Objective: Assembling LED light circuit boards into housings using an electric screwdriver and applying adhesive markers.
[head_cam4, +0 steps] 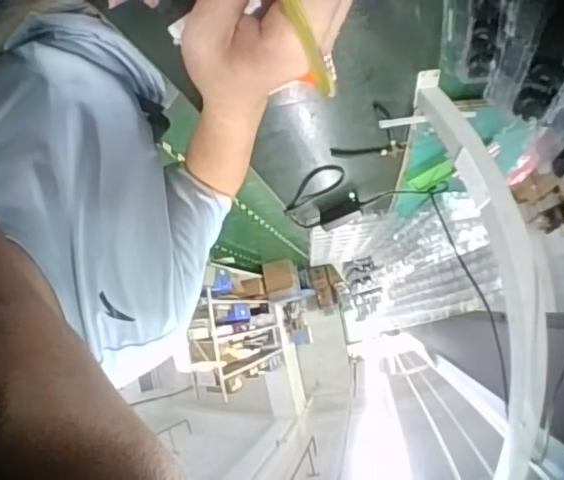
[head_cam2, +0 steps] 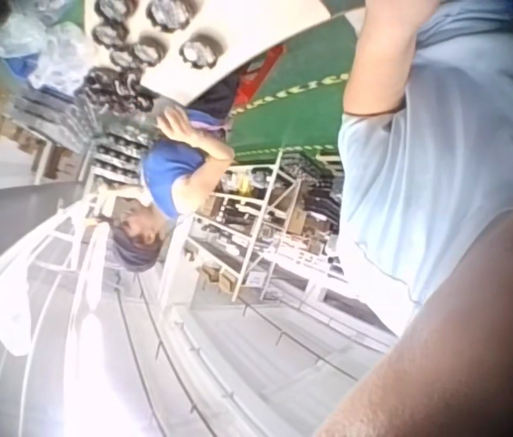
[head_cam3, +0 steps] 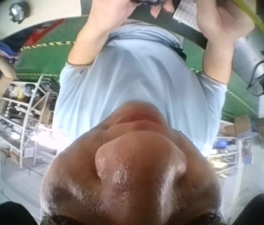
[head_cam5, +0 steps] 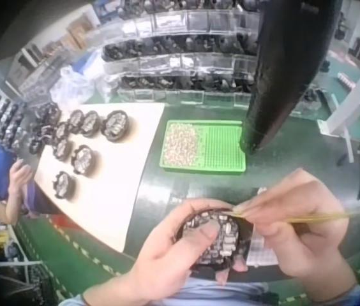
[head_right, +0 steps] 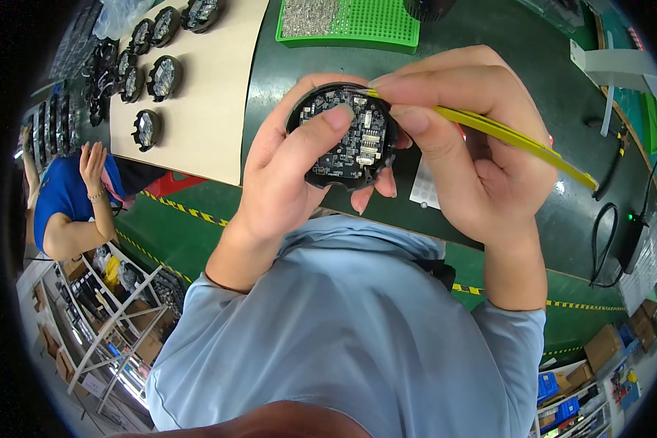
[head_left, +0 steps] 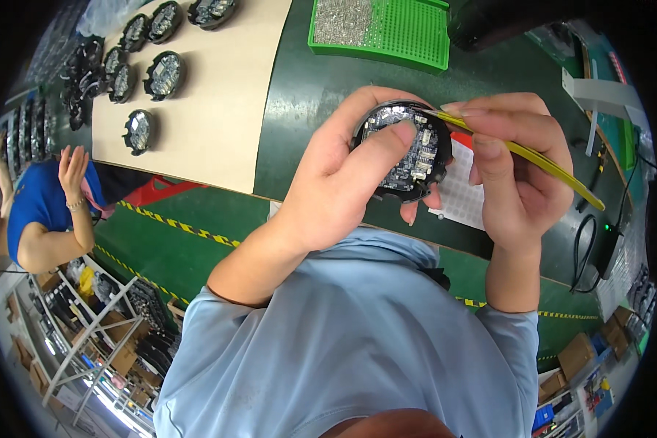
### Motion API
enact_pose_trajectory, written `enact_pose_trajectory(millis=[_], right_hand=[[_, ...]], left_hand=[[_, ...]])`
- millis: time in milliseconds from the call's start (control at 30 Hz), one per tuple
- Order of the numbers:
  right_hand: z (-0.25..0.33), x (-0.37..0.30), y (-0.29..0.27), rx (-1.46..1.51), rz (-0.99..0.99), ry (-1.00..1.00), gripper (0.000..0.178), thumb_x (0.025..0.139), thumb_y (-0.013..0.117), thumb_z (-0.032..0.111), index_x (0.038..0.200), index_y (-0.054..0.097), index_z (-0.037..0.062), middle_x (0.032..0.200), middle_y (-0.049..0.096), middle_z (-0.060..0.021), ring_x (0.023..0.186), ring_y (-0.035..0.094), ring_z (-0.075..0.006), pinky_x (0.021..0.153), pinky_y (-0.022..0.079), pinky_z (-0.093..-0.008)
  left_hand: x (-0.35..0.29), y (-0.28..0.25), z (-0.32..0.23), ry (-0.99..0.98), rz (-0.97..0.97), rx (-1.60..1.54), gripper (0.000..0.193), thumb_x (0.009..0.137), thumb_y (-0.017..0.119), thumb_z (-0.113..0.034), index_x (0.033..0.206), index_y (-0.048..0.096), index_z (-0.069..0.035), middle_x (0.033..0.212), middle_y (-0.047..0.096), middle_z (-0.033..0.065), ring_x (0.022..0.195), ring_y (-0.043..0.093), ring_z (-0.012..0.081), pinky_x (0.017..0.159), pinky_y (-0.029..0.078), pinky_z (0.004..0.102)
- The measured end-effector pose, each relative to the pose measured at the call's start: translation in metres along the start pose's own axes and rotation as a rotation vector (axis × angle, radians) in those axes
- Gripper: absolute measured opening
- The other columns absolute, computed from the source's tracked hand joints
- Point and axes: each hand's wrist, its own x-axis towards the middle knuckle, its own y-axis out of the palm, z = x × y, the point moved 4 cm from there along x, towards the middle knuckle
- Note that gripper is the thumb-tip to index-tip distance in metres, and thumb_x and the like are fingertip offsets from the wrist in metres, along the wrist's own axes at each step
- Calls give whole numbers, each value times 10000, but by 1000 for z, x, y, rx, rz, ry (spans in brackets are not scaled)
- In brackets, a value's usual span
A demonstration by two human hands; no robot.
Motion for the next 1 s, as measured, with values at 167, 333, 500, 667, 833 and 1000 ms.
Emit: enact_pose_trajectory(millis=[167, 333, 500, 667, 833, 1000], right_hand=[[2, -1, 0, -42, 12, -2, 148, 1019, 612, 49, 1111, 621, -68, 1114, 679, -247, 631, 548, -66, 548, 442, -178], [2, 0, 0, -50, 12, -2, 152, 1018, 615, 50, 1115, 622, -67, 1117, 679, -247, 642, 556, -70, 549, 446, -177], [4, -1, -1, -85, 28, -9, 144, 1016, 614, 39, 1113, 623, -68, 1116, 678, -247, 641, 556, -70, 549, 449, -175], [4, -1, -1, -90, 31, -7, 139, 1012, 612, 29, 1109, 624, -69, 1111, 679, -247, 635, 551, -67, 541, 452, -177], [5, 0, -3, -103, 35, -18, 136, 1009, 607, 19, 1108, 623, -73, 1110, 679, -251, 625, 546, -66, 541, 454, -177], [4, -1, -3, -91, 30, -12, 138, 1007, 608, 15, 1106, 625, -79, 1110, 678, -256, 617, 545, -67, 546, 464, -180]], left_hand=[[-1, -1, 1, -2, 32, -59, 249, 1058, 479, -109, 1263, 488, 32, 975, 679, 160, 735, 710, 228, 553, 566, 327], [0, -1, 4, 11, 25, -66, 241, 1061, 475, -104, 1259, 488, 34, 965, 675, 154, 734, 709, 223, 554, 567, 328], [0, 0, 3, 4, 12, -57, 232, 1059, 479, -93, 1251, 488, 37, 957, 672, 150, 727, 704, 213, 549, 563, 322], [0, 1, 2, 0, 8, -50, 234, 1058, 487, -95, 1248, 490, 42, 945, 672, 140, 726, 701, 196, 542, 556, 306], [0, 3, 0, -2, -5, -13, 231, 1061, 494, -107, 1246, 498, 31, 951, 676, 137, 723, 704, 190, 538, 549, 297], [1, 2, 0, -6, 6, -13, 230, 1060, 499, -114, 1245, 507, 22, 968, 683, 136, 735, 713, 191, 537, 542, 288]])
